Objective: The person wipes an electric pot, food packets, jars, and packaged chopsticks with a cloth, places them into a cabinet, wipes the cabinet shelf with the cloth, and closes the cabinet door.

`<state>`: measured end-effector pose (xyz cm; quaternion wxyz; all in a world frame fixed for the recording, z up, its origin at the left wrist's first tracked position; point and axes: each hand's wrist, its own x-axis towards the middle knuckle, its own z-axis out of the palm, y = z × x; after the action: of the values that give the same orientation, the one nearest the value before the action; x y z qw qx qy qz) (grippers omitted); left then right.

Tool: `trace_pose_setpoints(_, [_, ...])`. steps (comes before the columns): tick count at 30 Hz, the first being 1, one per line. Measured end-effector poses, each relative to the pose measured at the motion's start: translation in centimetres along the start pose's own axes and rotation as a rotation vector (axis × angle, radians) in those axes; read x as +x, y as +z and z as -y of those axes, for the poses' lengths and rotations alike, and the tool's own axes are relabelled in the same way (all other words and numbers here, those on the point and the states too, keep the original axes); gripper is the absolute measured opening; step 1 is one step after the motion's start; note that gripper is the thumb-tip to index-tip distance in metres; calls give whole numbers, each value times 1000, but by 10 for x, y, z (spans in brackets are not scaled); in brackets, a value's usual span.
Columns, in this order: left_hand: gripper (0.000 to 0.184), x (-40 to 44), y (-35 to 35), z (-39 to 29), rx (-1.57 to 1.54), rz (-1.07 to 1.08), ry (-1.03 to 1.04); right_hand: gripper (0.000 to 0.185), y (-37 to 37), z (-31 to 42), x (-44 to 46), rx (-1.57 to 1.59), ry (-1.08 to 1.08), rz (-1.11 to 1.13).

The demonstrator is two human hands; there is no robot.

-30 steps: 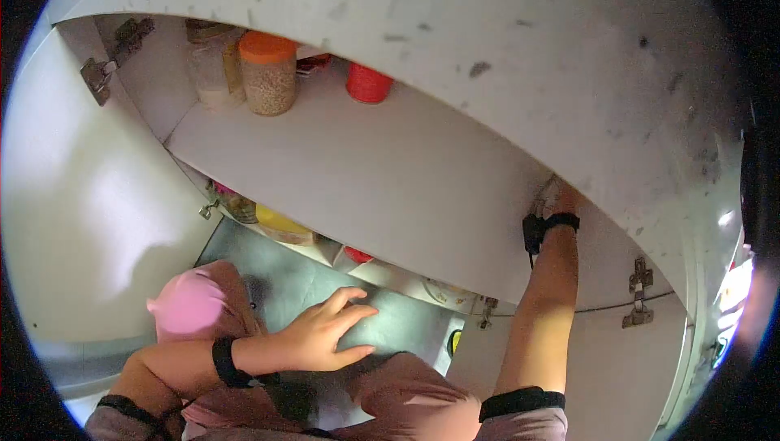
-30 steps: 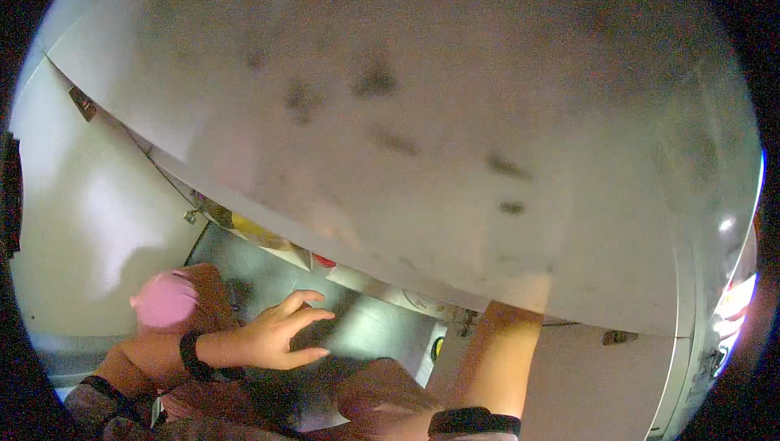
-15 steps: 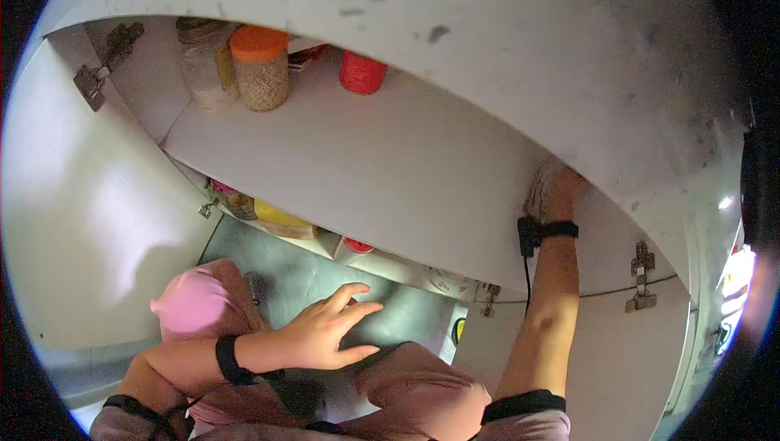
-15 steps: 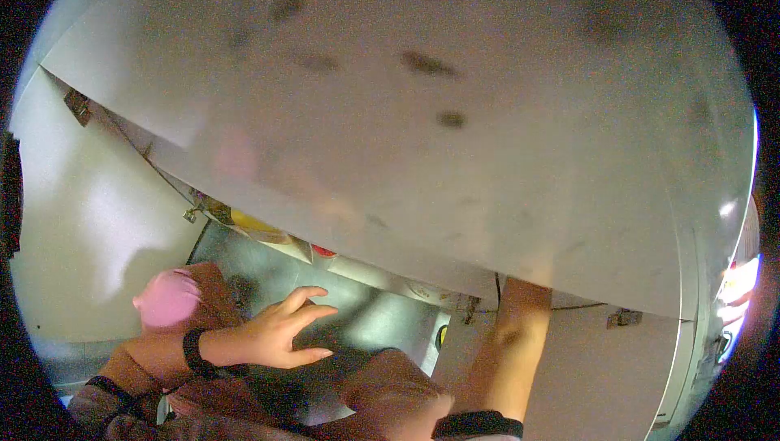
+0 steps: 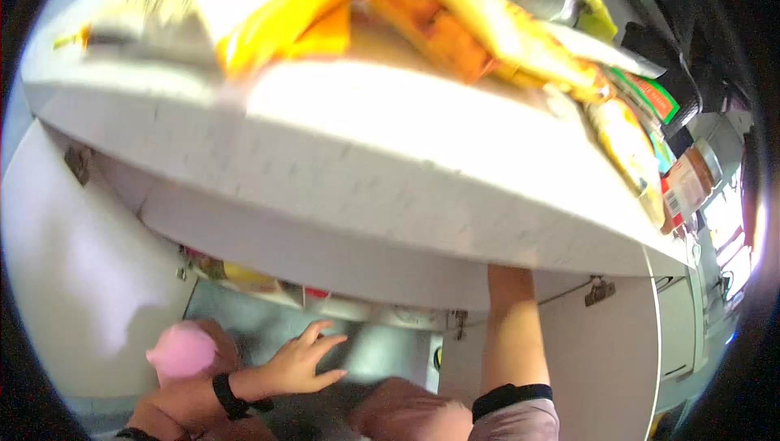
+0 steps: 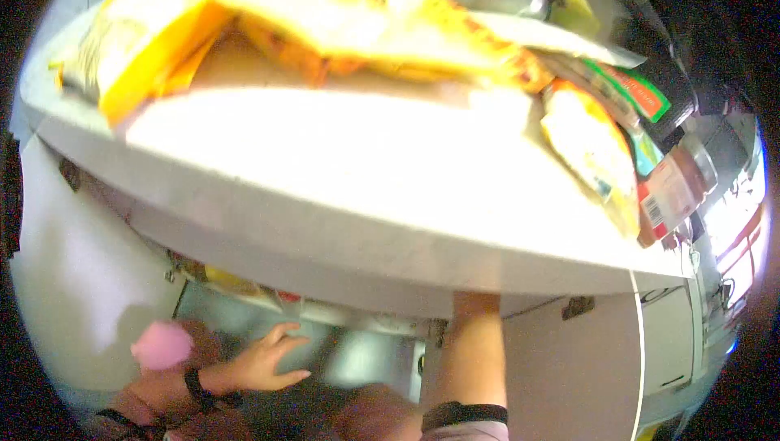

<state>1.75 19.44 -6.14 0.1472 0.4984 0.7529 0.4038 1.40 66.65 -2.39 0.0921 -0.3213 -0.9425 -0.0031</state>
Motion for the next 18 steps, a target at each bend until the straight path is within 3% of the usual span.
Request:
trace_pose_setpoints(2, [58, 5, -6, 5, 39, 34, -100, 28, 5, 5, -12, -20, 21, 43])
trace_pose_setpoints(10, [58, 7, -11, 10, -23, -4, -122, 29, -8, -6, 1, 2, 8, 68])
trace_pose_setpoints(14, [56, 4, -8, -3, 37, -10, -51, 29, -23, 2, 6, 156, -124, -13])
trace_pose_setpoints(18, [52, 3, 10, 1, -19, -66, 23, 29, -28, 54, -25, 468, -404, -176])
